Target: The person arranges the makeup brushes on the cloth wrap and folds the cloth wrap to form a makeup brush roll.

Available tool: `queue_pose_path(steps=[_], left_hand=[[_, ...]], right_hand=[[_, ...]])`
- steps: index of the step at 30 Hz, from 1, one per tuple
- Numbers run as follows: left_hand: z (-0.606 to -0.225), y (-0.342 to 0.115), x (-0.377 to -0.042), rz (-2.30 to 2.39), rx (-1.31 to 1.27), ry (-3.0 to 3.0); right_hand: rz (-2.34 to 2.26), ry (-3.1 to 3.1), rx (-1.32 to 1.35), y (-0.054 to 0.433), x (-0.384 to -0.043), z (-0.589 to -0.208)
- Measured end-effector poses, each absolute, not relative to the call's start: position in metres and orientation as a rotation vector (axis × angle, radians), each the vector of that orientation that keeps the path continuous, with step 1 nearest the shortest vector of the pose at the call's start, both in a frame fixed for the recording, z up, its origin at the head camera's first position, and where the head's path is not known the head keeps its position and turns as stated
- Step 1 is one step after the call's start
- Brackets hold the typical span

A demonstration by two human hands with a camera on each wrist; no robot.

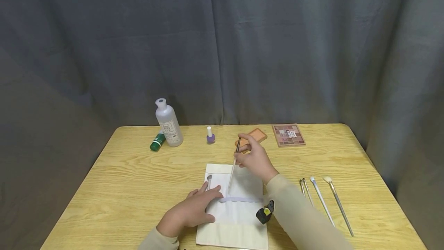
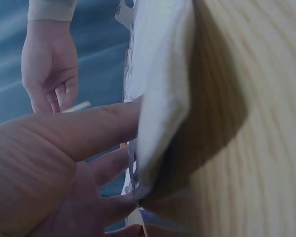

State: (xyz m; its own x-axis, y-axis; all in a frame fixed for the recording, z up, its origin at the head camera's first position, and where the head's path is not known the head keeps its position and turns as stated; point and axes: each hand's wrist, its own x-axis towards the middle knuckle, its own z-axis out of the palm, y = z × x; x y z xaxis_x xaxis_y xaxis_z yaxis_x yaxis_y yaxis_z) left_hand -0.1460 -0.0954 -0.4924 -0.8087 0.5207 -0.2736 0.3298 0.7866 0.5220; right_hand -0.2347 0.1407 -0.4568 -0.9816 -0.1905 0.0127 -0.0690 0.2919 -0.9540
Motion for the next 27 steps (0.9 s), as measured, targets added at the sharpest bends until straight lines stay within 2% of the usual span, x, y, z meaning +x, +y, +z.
queue_pose_path(steps=[11,27], left_hand=[[-0.494,-0.095,-0.149,0.626,0.653,2.579],[-0.491,-0.096,-0.147,0.591,0.67,2.569]], right_hand=[[-1.745,2.446,-0.249,0.118,-0.244,-0.482],[-1.671,2.355,-0.184,0.1,-0.239,-0.508]])
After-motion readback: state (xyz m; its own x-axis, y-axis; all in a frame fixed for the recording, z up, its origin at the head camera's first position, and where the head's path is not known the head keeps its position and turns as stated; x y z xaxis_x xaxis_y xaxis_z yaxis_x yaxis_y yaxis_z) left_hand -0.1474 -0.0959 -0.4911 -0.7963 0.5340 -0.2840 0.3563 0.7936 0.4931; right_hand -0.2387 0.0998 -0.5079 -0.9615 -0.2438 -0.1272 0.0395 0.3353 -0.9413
